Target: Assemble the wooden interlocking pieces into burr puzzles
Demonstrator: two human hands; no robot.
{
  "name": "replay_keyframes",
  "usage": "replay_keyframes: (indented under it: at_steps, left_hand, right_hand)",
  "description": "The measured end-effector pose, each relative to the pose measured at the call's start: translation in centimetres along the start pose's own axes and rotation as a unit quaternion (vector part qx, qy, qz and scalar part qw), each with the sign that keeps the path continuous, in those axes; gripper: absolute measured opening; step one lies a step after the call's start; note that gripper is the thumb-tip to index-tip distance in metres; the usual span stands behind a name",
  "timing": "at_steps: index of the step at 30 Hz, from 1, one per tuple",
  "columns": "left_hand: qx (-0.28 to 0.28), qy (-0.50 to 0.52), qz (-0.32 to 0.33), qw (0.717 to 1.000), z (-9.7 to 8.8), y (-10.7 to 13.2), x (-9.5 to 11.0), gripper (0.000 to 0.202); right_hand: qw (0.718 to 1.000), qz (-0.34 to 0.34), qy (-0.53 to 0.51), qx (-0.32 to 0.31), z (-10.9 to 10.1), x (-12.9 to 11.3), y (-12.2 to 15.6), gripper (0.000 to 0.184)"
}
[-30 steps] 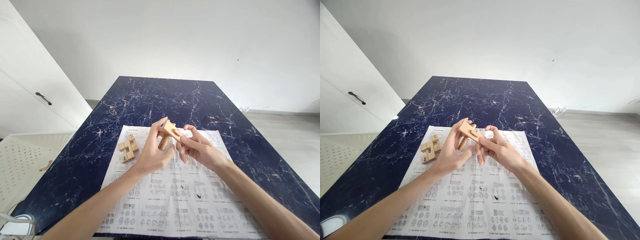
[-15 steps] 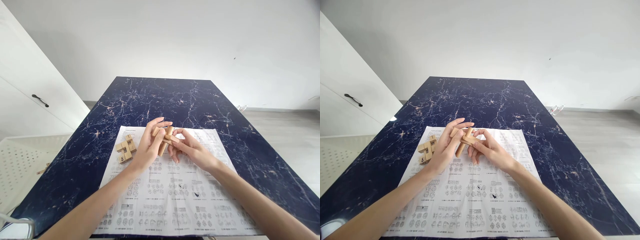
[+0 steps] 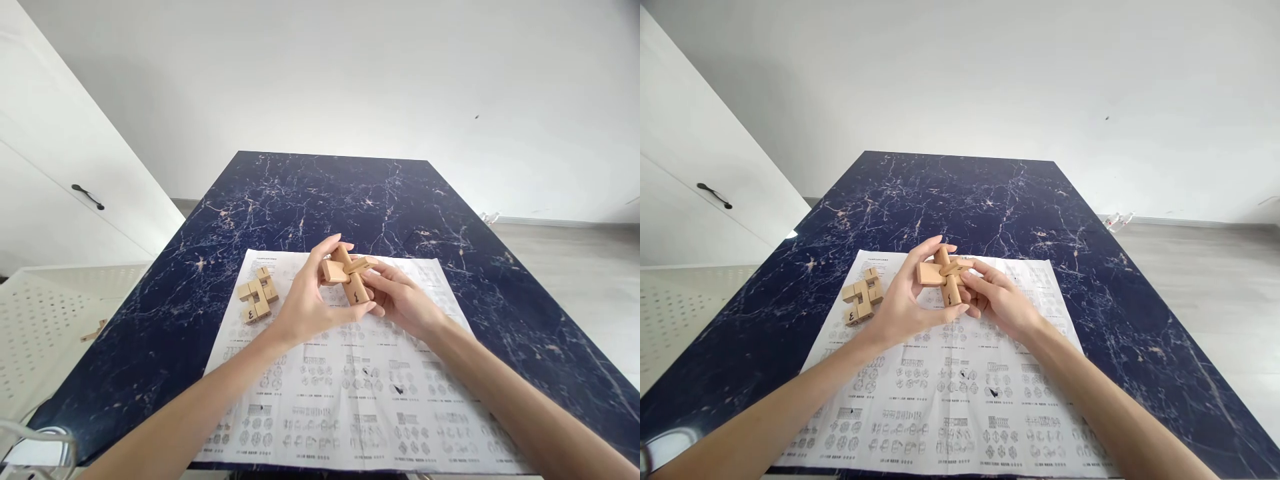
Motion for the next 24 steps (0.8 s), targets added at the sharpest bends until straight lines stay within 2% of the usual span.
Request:
replay_keyframes:
  at_steps: [7,10,14,16,19,21,24]
  left_hand:
    - [-0.015,0.008,0.011,1.0,-0.2,-0.2,0.7,0.092]
    - [-0.027,-0.015,0.011,0.999,-0.4,-0.3,0.7,0.093]
    - [-0.034,0.002,-0.031,0.999,-0.5,-0.2,0.1,0.093]
    - [-0.022,-0.013,-0.06,0.998,-0.5,-0.1,-0.3,0.094]
    - [0.008,-0.052,-0.097,0.994,-0.6,0.0,-0.9,0.089]
    - [0.022,-0.064,-0.107,0.992,-0.6,0.0,-1.1,0.077]
    - [0.031,-0.072,-0.101,0.992,-0.4,0.1,-1.1,0.057]
  right_hand:
    - [0.997,0.017,0.02,-0.066,-0.4,-1.0,0.3,0.027]
    - [0.997,0.03,0.032,-0.063,-0.5,-1.3,0.5,0.025]
    - [0.999,0.029,0.025,-0.034,-0.4,-1.5,0.5,0.024]
    - [1.0,0.011,0.021,0.005,-0.6,-1.6,0.5,0.026]
    - [0.991,-0.056,0.011,0.119,-2.2,-2.4,0.5,0.021]
    - [0.968,-0.12,-0.003,0.219,-4.0,-3.1,0.7,0.02]
    - [0.913,-0.191,-0.014,0.361,-6.7,-3.7,1.3,0.024]
Point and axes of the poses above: each hand's wrist, its own y-axis away from the middle knuckle, its own z-axis out of the palm, x = y × z, the point moved 4 cm from there along -y, towards the middle knuckle, and after that the axes turned 13 degrees about z, right-handed, at the moved point
